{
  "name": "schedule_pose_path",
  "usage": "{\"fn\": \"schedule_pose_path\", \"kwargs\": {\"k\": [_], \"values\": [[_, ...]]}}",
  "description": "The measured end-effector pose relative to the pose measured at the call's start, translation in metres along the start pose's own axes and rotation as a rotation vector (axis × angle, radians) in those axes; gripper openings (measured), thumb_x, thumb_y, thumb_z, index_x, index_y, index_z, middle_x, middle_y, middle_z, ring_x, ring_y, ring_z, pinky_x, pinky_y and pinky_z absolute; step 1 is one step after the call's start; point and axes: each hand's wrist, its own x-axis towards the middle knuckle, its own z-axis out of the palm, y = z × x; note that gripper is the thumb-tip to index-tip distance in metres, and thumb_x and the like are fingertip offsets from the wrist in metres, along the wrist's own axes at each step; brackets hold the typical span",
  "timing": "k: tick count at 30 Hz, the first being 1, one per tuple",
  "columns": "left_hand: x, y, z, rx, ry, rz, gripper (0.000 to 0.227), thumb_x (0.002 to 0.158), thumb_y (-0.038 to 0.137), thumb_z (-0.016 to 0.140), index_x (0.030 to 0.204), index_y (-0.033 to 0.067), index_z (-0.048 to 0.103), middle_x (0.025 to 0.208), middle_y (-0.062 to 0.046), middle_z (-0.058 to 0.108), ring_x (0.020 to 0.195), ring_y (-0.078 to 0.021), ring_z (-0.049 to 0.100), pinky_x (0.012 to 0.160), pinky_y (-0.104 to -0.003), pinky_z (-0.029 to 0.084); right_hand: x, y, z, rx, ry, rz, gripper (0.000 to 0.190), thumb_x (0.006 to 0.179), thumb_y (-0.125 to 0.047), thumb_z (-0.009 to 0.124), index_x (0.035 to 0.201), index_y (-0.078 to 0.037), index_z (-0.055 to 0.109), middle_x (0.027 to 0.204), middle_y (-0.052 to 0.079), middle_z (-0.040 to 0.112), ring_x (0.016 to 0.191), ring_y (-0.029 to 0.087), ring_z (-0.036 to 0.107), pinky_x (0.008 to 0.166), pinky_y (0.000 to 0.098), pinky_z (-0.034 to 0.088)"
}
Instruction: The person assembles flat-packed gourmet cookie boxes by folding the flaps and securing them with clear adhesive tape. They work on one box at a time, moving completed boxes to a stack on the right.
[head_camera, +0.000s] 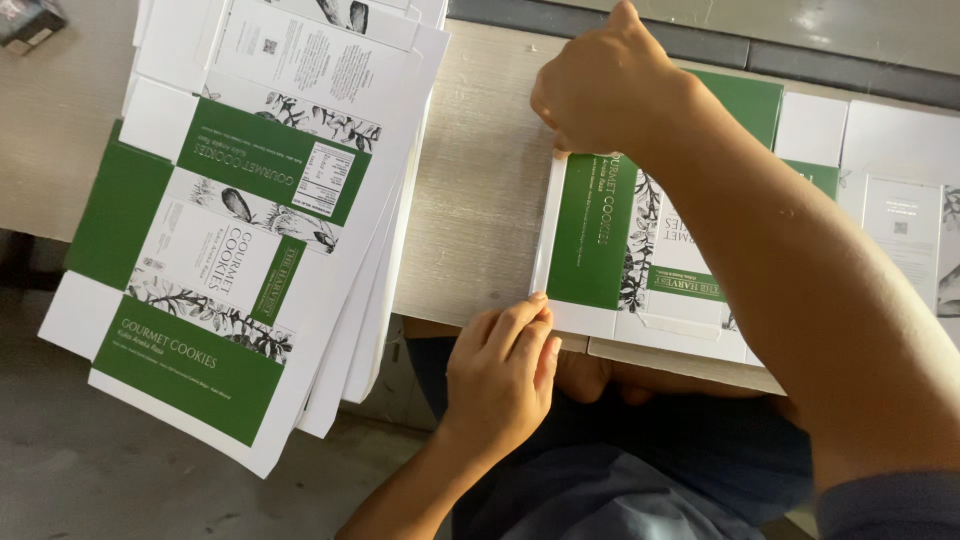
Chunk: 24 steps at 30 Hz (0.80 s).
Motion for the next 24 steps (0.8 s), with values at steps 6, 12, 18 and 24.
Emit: {"fn": "schedule_pose_path", "kwargs": {"k": [6, 12, 18, 24], "values": [[0.042, -0.019, 0.01, 0.072, -0.171, -0.139, 0.017, 0.095, 0.019, 0.067, 0.108, 0.0089, 0.068, 0.107, -0.006, 0.062, 0.081, -0.0271, 0.057, 0.07, -0.041, 0.049, 0.002, -0.008, -0.003, -0.13, 0.052, -0.01, 0.027, 0.091, -0.054, 0.066, 0.101, -0.031, 0.074, 0.094, -0.005, 0.08, 0.092, 0.022, 0.075, 0.089, 0.0436, 0.036], [0.092, -0.051, 0.053, 0.226, -0.136, -0.137, 0.02, 0.096, 0.011, 0.065, 0.116, 0.0107, 0.068, 0.091, -0.006, 0.063, 0.072, -0.0292, 0.062, 0.052, -0.043, 0.052, 0.006, -0.009, 0.0, -0.146, 0.009, -0.009, 0.014, 0.094, -0.045, 0.065, 0.098, -0.033, 0.069, 0.086, -0.009, 0.072, 0.087, 0.019, 0.066, 0.087, 0.041, 0.035], [0.104, -0.061, 0.065, 0.194, -0.172, -0.093, 0.04, 0.096, -0.001, 0.052, 0.136, 0.0012, 0.059, 0.1, -0.019, 0.074, 0.067, -0.0288, 0.065, 0.046, -0.038, 0.054, -0.044, 0.008, -0.048, 0.55, -0.136, 0.097, 0.037, 0.102, -0.013, 0.058, 0.135, -0.029, 0.064, 0.133, -0.004, 0.07, 0.124, 0.028, 0.063, 0.1, 0.0474, 0.051], [0.1, -0.062, 0.069, 0.26, -0.188, -0.083, 0.048, 0.094, -0.001, 0.053, 0.141, 0.0042, 0.055, 0.106, -0.014, 0.07, 0.074, -0.0309, 0.064, 0.047, -0.04, 0.054, -0.04, 0.026, -0.039, 0.657, -0.114, 0.18, 0.029, 0.101, -0.018, 0.056, 0.12, -0.03, 0.074, 0.125, 0.004, 0.066, 0.1, 0.033, 0.066, 0.073, 0.0493, 0.052]]}}
